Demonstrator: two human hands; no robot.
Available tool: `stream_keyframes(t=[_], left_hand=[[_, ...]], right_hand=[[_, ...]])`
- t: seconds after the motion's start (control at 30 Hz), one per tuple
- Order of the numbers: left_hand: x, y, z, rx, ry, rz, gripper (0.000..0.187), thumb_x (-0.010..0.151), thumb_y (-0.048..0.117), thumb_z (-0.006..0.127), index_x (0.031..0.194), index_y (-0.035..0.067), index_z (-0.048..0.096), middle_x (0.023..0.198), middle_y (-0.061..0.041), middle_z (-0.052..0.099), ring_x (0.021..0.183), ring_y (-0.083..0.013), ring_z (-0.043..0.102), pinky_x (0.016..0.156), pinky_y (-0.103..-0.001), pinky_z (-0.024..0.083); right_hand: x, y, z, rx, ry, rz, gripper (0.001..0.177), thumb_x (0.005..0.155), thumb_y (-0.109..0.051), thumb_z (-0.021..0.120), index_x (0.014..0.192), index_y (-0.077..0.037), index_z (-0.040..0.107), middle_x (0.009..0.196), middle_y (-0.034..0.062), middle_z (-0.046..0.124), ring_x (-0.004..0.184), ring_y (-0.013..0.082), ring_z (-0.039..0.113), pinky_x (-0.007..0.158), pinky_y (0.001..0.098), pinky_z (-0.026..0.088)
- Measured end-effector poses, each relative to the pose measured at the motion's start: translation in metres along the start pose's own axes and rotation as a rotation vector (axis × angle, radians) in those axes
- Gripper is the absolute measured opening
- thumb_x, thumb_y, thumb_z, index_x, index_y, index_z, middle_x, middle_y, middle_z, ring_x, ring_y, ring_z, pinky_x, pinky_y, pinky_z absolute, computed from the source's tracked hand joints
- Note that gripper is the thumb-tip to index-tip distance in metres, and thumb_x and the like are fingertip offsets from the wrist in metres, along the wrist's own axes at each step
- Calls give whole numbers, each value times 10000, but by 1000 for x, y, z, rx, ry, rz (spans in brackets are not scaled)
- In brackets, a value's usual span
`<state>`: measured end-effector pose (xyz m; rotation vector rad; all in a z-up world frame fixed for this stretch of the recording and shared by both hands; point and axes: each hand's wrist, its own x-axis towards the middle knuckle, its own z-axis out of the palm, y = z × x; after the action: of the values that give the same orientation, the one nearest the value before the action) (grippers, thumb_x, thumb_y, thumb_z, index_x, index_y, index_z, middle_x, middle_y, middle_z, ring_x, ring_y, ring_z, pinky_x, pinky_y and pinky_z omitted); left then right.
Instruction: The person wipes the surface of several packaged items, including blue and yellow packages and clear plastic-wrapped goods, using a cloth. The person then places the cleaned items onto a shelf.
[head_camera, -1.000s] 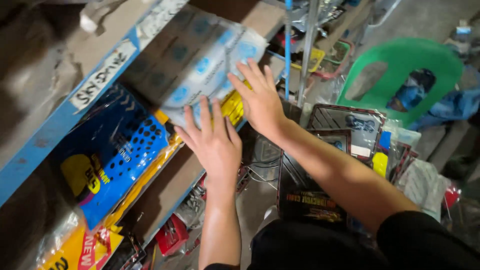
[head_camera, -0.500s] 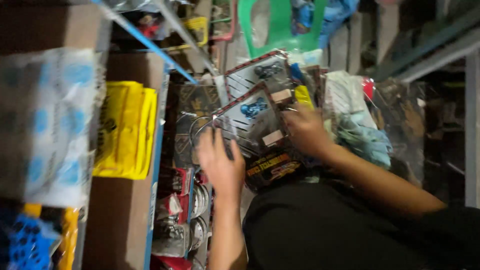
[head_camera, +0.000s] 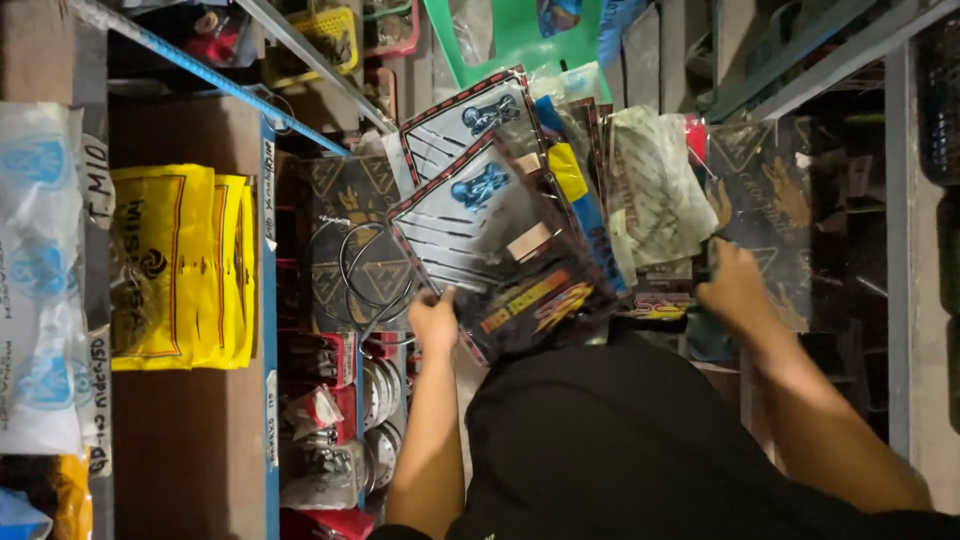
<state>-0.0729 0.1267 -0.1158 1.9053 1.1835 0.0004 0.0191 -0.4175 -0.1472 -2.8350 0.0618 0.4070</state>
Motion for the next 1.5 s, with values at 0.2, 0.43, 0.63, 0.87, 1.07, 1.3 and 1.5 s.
stream_keyframes(t=[0.2, 0.43, 0.63, 0.87, 1.07, 1.3, 1.5], left_hand=[[-88, 150, -39, -658, -393, 164, 209, 998, 123, 603, 1170, 6, 614, 1091, -116, 689, 940, -146, 627, 844, -257, 499], [-67, 134, 52, -611, -380, 326, 387, 997, 100, 618, 1368, -7, 595, 1253, -254, 653, 1192, -331, 589, 1079, -479, 450], [-31, 42, 105, -794, -448, 25, 186, 856, 183, 610, 936, 28, 676, 673, -12, 607, 600, -86, 637, 600, -209, 531], [-63, 83, 73, -429, -452, 170, 490, 797, -29, 574, 1281, 23, 628, 1158, -204, 661, 1104, -320, 635, 952, -417, 529], [-80, 98, 68, -433, -470, 111, 599, 907, 26, 677, 1476, -16, 496, 1480, -315, 489, 1358, -495, 457, 1102, -565, 443], [-99, 146, 37, -291, -466, 141, 525, 894, 24, 653, 1410, -11, 563, 1279, -322, 642, 1269, -450, 580, 1069, -544, 495], [-105, 135, 51, -444, -382, 177, 532, 818, -141, 503, 1327, -41, 625, 1201, -308, 678, 1209, -424, 617, 1045, -551, 488]], right_hand=[[-64, -197, -255, 460, 234, -308, 617, 792, 28, 607, 1405, 98, 587, 1306, 275, 630, 1125, 408, 603, 987, 432, 470], [-40, -295, -204, 209, 463, -570, 609, 784, -230, 874, 1303, 36, 696, 1455, 387, 457, 1397, 569, 394, 1182, 593, 292], [-27, -302, -82, -28, 199, -833, 846, 707, -353, 808, 1475, -105, 555, 1499, 233, 526, 1389, 525, 467, 995, 679, 433], [52, -324, -68, 134, 365, -1477, 787, 697, -387, 627, 1470, -253, 576, 1526, 59, 564, 1379, 318, 531, 1049, 546, 346], [160, -300, -83, 34, 439, -1086, 676, 737, -375, 681, 1393, -208, 675, 1397, 57, 675, 1298, 261, 633, 1013, 450, 480], [129, -379, -31, 95, 613, -635, 317, 617, -245, 678, 930, -197, 683, 926, 46, 641, 886, 285, 637, 731, 460, 471], [84, -405, -10, 157, 503, -1041, 282, 646, -398, 692, 890, -259, 698, 945, -31, 655, 965, 210, 637, 795, 377, 510]])
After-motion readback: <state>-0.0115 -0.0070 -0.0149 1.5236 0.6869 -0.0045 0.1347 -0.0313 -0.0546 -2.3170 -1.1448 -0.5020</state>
